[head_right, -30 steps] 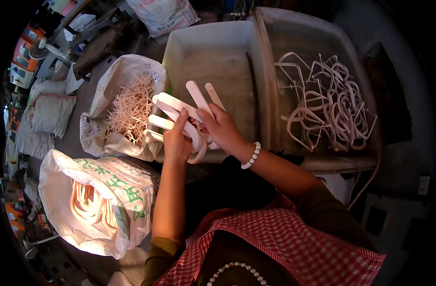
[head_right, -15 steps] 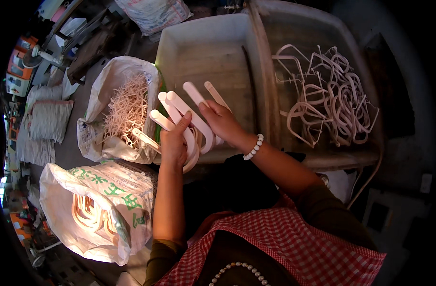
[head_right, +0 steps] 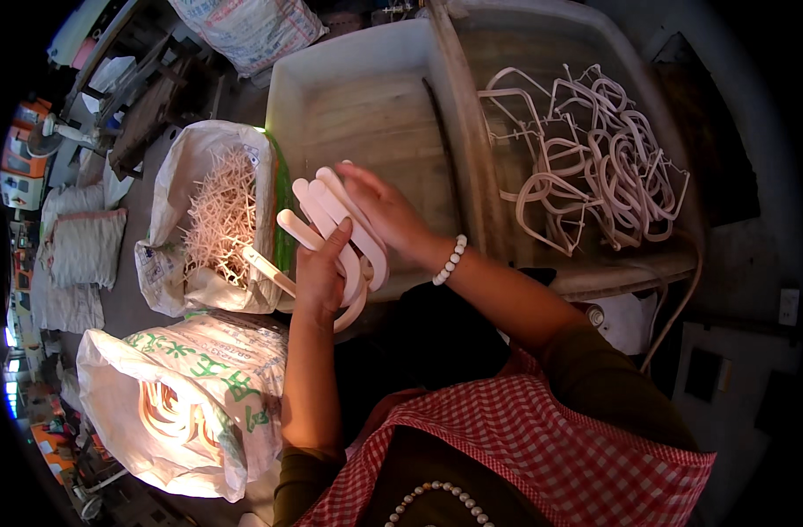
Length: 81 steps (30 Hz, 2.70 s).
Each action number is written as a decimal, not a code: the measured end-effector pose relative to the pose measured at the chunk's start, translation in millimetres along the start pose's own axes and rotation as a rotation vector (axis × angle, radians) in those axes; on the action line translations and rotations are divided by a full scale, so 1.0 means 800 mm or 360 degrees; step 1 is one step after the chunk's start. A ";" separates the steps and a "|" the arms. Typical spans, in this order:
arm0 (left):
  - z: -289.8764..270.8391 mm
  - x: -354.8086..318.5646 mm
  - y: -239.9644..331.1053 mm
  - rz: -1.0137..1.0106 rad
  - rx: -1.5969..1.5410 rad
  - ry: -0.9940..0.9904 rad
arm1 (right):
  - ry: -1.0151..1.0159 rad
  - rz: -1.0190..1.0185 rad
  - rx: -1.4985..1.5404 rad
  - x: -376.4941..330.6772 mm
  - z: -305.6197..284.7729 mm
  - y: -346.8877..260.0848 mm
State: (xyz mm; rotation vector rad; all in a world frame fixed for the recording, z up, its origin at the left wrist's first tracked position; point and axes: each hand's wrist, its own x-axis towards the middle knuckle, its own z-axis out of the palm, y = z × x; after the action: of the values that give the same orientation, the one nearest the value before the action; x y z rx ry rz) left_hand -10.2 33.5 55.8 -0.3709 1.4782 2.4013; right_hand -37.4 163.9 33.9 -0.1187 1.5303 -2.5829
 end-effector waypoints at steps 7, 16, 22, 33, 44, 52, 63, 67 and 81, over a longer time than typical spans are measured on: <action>-0.006 -0.018 0.026 0.0026 0.0379 0.0021 | -0.0346 0.0036 -0.0451 0.044 0.023 -0.053; -0.046 -0.066 0.069 0.0307 0.0525 0.0035 | -0.0680 0.0056 -0.0215 0.053 0.095 -0.058; -0.068 -0.120 0.104 0.0230 0.0718 0.0021 | -0.0900 0.0208 -0.0483 0.052 0.127 -0.087; -0.042 -0.175 0.145 0.0180 0.0677 0.0023 | -0.1008 0.0150 -0.0149 0.028 0.125 -0.116; -0.041 -0.192 0.144 0.0392 0.0682 0.0138 | -0.0226 0.0414 -0.2866 -0.183 -0.214 -0.009; -0.029 -0.175 0.133 0.0428 0.0610 0.0238 | 0.0208 0.0117 -0.2348 -0.294 -0.219 0.010; -0.006 -0.162 0.116 0.0425 0.0743 0.0254 | 0.0165 0.0081 -0.0509 -0.152 -0.134 -0.082; 0.009 -0.155 0.108 0.0437 0.0834 0.0256 | -0.0318 -0.0141 -0.0358 -0.087 -0.002 -0.116; 0.009 -0.132 0.073 0.0444 0.1032 0.0440 | -0.0005 0.0020 0.0268 -0.024 0.111 -0.043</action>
State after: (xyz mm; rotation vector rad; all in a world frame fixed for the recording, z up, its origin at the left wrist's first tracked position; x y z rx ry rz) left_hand 64.9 2.8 145.4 -0.3638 2.4554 1.9408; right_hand -9.3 106.5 107.0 -0.0949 1.3007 -2.6862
